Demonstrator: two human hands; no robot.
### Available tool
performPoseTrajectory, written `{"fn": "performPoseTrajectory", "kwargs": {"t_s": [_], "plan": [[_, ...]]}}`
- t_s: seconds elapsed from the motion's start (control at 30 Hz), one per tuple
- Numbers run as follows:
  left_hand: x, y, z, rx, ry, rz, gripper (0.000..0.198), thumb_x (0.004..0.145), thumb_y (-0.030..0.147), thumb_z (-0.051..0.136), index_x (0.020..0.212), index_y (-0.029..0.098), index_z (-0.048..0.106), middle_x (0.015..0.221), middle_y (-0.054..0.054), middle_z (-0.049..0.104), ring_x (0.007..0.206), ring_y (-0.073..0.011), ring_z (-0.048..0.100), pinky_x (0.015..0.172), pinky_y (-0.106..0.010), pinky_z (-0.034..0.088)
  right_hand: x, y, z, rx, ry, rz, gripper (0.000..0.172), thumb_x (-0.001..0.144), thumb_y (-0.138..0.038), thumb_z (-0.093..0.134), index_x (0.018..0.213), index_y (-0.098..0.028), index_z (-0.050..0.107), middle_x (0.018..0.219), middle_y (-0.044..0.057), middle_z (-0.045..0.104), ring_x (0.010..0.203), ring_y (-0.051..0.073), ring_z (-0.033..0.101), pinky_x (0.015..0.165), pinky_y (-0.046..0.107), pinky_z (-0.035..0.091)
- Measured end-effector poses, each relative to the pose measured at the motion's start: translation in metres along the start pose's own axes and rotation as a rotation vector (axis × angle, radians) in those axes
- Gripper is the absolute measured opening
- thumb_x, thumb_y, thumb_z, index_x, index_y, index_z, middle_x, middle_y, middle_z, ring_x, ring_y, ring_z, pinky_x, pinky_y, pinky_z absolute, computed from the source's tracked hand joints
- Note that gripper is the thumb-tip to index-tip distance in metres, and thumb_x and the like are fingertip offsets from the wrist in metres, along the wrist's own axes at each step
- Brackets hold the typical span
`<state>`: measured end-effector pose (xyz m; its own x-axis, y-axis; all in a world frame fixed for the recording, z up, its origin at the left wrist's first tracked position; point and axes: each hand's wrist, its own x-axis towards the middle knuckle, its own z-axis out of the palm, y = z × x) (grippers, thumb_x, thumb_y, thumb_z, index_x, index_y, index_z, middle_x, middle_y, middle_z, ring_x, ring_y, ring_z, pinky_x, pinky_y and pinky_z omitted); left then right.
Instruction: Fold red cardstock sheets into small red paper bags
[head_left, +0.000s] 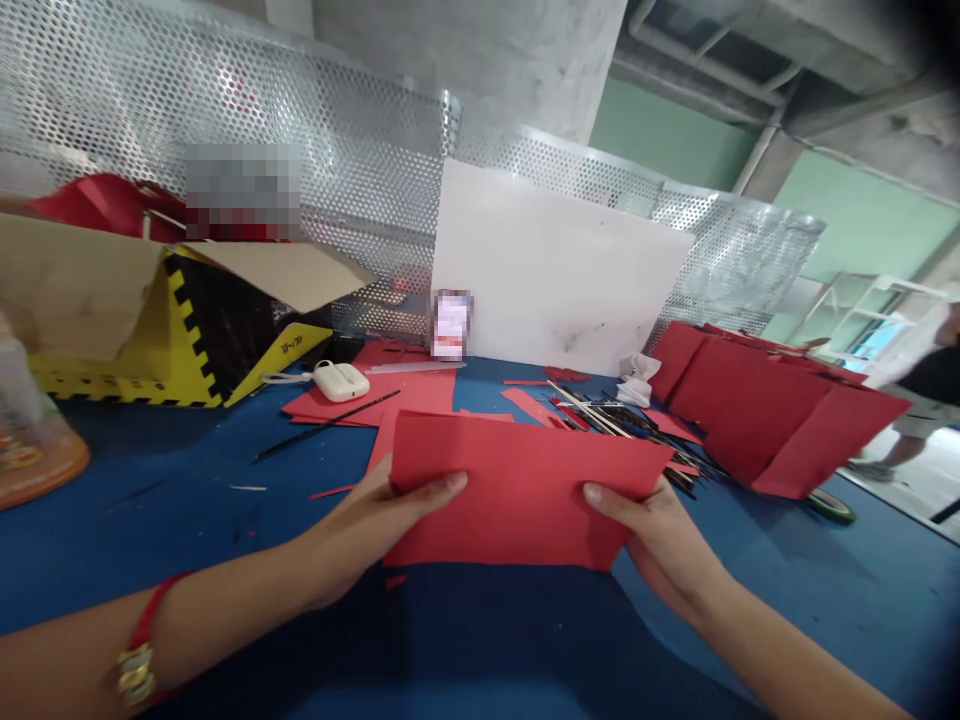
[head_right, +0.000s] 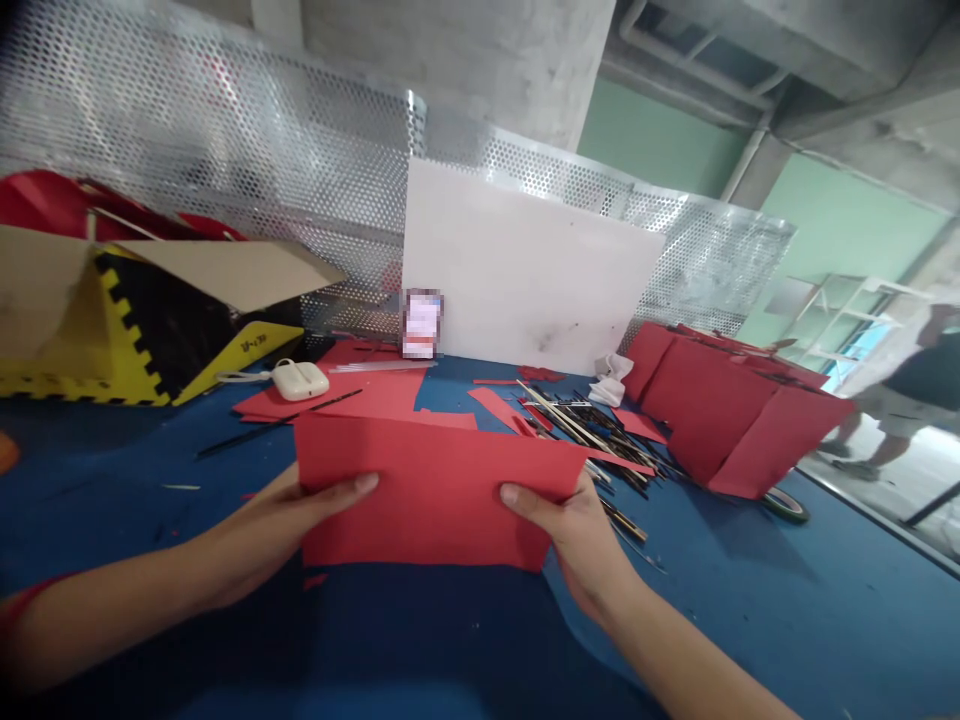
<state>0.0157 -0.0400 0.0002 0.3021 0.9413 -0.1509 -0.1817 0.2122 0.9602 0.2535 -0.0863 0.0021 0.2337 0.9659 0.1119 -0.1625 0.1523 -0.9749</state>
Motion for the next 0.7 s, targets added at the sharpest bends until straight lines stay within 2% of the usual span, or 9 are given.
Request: {"fn": "performPoseTrajectory", "kwargs": {"t_s": [0.07,0.17,0.33,0.5,0.6,0.7], "plan": [[-0.001,-0.002,0.0,0.038,-0.014,-0.02,0.038,0.074,0.044,0.076,0.106,0.025,0.068,0.107,-0.005,0.074,0.099,-0.0262,0.07,0.082,-0.033,0.057,-0.003,0.003,0.001,0.007,0.009,0.032,0.039,0.06,-0.034,0.086,0.096,-0.024,0.073,0.102,0.005,0.075,0.099,0.027,0.068,0.087,0.04,0.054],[-0.003,-0.004,0.001,-0.017,0.001,0.025,0.037,0.077,0.048,0.072,0.107,0.027,0.069,0.107,-0.005,0.074,0.099,-0.0264,0.07,0.083,-0.034,0.057,-0.007,0.002,0.001,0.025,-0.002,0.04,0.039,0.064,-0.034,0.084,0.099,-0.026,0.071,0.107,0.003,0.074,0.103,0.026,0.066,0.089,0.039,0.053],[-0.005,-0.007,0.001,0.067,-0.025,-0.055,0.034,0.075,0.048,0.073,0.102,0.028,0.072,0.108,-0.005,0.074,0.107,-0.0288,0.066,0.086,-0.035,0.056,-0.008,-0.002,-0.003,0.013,-0.005,0.082,0.044,0.061,-0.033,0.086,0.102,-0.026,0.071,0.106,0.004,0.074,0.103,0.027,0.067,0.092,0.042,0.052],[-0.006,-0.009,0.003,0.1,-0.058,-0.026,0.036,0.077,0.048,0.071,0.107,0.027,0.071,0.111,-0.004,0.073,0.106,-0.0286,0.067,0.088,-0.035,0.055,-0.01,0.005,-0.009,-0.031,-0.063,0.122,0.048,0.061,-0.037,0.086,0.105,-0.023,0.071,0.113,0.008,0.072,0.108,0.03,0.064,0.095,0.047,0.049],[-0.005,-0.011,0.003,0.09,-0.016,-0.023,0.041,0.078,0.049,0.07,0.112,0.026,0.067,0.113,-0.005,0.072,0.105,-0.0269,0.067,0.087,-0.034,0.055,-0.009,0.01,-0.013,-0.105,-0.072,0.068,0.052,0.06,-0.037,0.086,0.107,-0.025,0.07,0.113,0.007,0.071,0.107,0.029,0.065,0.093,0.046,0.051],[-0.001,-0.011,0.002,0.052,0.114,-0.023,0.054,0.075,0.049,0.073,0.122,0.027,0.059,0.116,-0.006,0.071,0.105,-0.0275,0.067,0.088,-0.035,0.055,-0.003,0.013,-0.02,-0.224,-0.242,0.091,0.039,0.061,-0.037,0.085,0.095,-0.021,0.073,0.091,0.007,0.076,0.085,0.024,0.07,0.079,0.039,0.056]]}}
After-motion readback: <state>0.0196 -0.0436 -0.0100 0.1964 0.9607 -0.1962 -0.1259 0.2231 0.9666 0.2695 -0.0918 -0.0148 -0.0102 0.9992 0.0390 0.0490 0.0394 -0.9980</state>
